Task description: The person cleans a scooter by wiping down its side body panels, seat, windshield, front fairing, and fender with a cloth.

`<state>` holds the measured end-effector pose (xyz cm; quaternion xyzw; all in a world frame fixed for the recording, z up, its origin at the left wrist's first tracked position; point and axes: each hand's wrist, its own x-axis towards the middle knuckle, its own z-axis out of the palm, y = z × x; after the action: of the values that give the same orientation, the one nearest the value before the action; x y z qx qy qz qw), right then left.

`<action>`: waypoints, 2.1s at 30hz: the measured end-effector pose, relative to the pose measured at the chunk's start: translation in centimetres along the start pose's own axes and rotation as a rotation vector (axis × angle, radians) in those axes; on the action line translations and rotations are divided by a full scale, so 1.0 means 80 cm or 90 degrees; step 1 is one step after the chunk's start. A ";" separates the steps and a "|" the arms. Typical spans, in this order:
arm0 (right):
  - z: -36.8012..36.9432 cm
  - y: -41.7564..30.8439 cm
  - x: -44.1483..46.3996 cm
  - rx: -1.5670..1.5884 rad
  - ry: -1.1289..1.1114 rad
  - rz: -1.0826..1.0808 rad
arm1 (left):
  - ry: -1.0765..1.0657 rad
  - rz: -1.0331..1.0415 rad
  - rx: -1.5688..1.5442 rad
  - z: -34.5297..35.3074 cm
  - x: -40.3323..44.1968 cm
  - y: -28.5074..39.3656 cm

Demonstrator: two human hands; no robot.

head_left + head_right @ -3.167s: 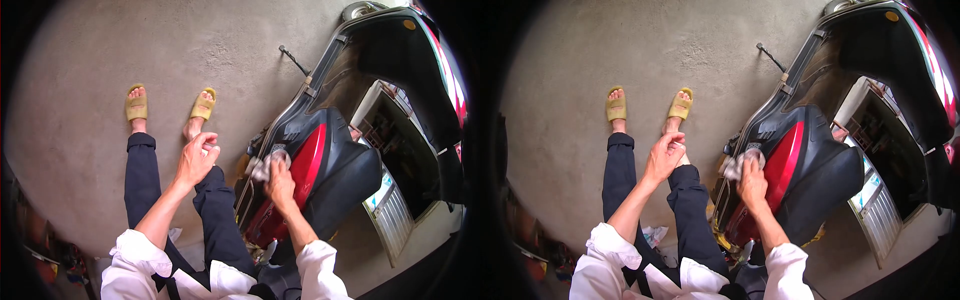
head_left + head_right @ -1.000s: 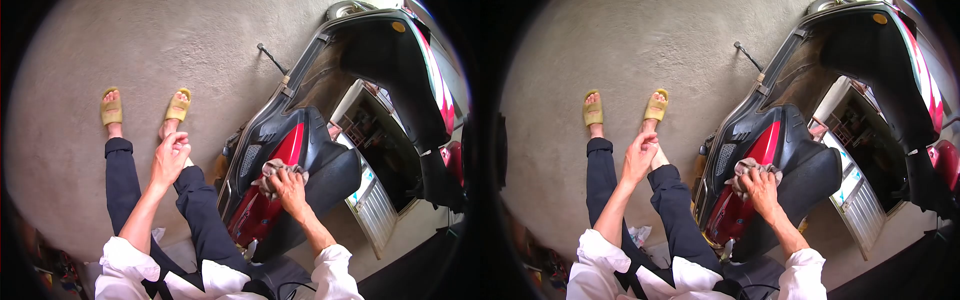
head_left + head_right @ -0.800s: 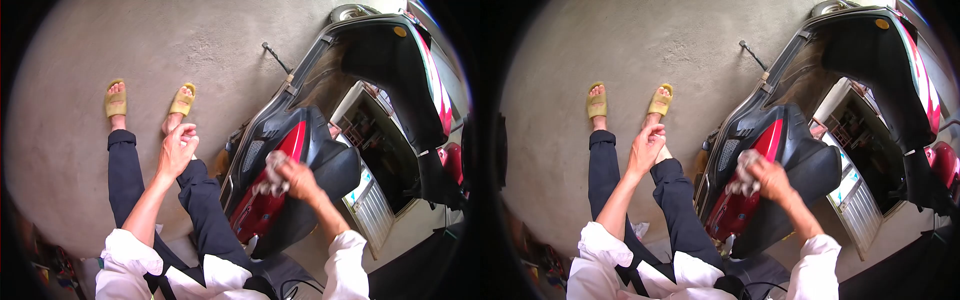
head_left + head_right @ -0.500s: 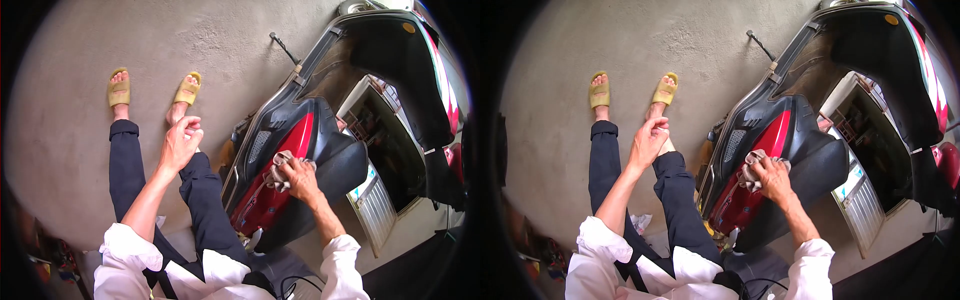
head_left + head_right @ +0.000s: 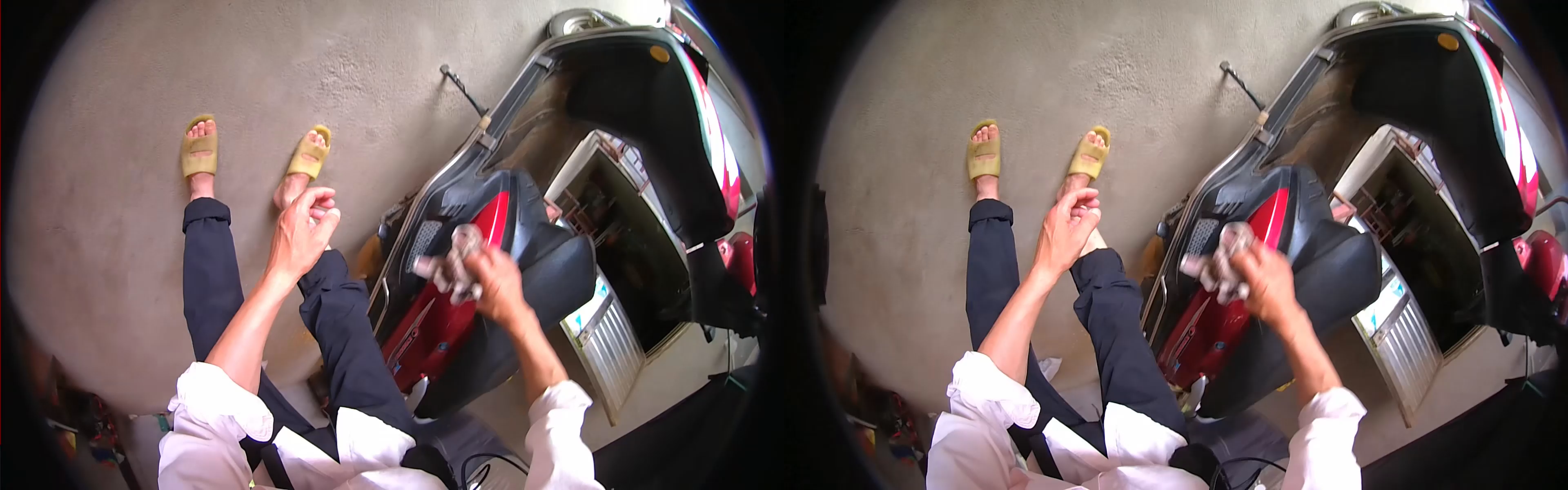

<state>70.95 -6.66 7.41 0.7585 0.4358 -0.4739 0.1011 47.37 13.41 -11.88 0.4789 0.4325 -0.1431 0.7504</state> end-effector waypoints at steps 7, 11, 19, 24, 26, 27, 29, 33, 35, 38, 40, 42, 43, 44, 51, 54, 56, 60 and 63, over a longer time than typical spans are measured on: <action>0.060 -0.049 -0.066 -0.095 -0.076 0.125 | -0.028 -0.024 0.031 0.007 -0.008 -0.014; 0.094 -0.097 -0.122 0.011 -0.175 0.164 | -0.037 -0.025 0.035 0.005 0.001 0.000; 0.012 0.006 -0.009 0.016 0.089 0.026 | -0.035 -0.026 0.036 0.005 -0.010 -0.003; 0.030 0.015 -0.030 -0.022 0.041 0.182 | -0.051 -0.024 0.038 0.011 -0.011 -0.008; 0.054 -0.026 -0.064 -0.014 -0.042 0.154 | -0.046 -0.021 0.057 0.011 -0.014 -0.008; 0.067 -0.052 -0.084 -0.001 -0.077 0.166 | -0.052 -0.018 0.060 0.012 -0.017 -0.010; 0.098 -0.092 -0.129 -0.007 -0.147 0.149 | -0.058 -0.006 0.088 0.008 -0.015 -0.016; 0.137 -0.128 -0.185 0.129 -0.253 0.153 | -0.045 -0.010 0.058 0.008 -0.014 -0.008; 0.132 -0.108 -0.175 0.188 -0.214 0.183 | -0.052 -0.002 0.060 0.011 -0.017 -0.013; 0.076 -0.061 -0.105 0.086 -0.028 0.066 | -0.059 0.005 0.074 0.012 -0.020 -0.022; 0.052 -0.043 -0.068 0.060 0.113 0.093 | -0.067 -0.004 0.082 0.010 -0.022 -0.024; 0.055 -0.038 -0.071 0.033 0.092 0.116 | -0.062 0.002 0.091 0.010 -0.024 -0.023; 0.063 -0.037 -0.084 0.021 0.058 0.127 | -0.064 0.005 0.094 0.011 -0.024 -0.023; 0.078 -0.042 -0.105 0.001 0.045 0.059 | -0.063 0.006 0.100 0.011 -0.025 -0.022; 0.194 -0.169 -0.254 0.028 -0.075 0.120 | -0.069 -0.019 0.097 0.007 -0.031 -0.032; 0.184 -0.173 -0.239 0.115 -0.101 0.261 | -0.065 -0.012 0.070 0.005 -0.030 -0.039; 0.172 -0.161 -0.224 0.242 -0.107 0.301 | -0.071 -0.002 0.075 0.003 -0.032 -0.044; 0.123 -0.123 -0.143 0.123 0.092 0.085 | -0.082 0.000 0.114 -0.001 -0.030 -0.038; 0.129 -0.100 -0.119 0.119 0.096 0.092 | -0.079 0.054 0.115 -0.004 -0.024 -0.041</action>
<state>56.77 -13.10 11.70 0.8276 0.3404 -0.4453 0.0312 43.98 11.67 -12.35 0.5529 0.3499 -0.1792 0.7347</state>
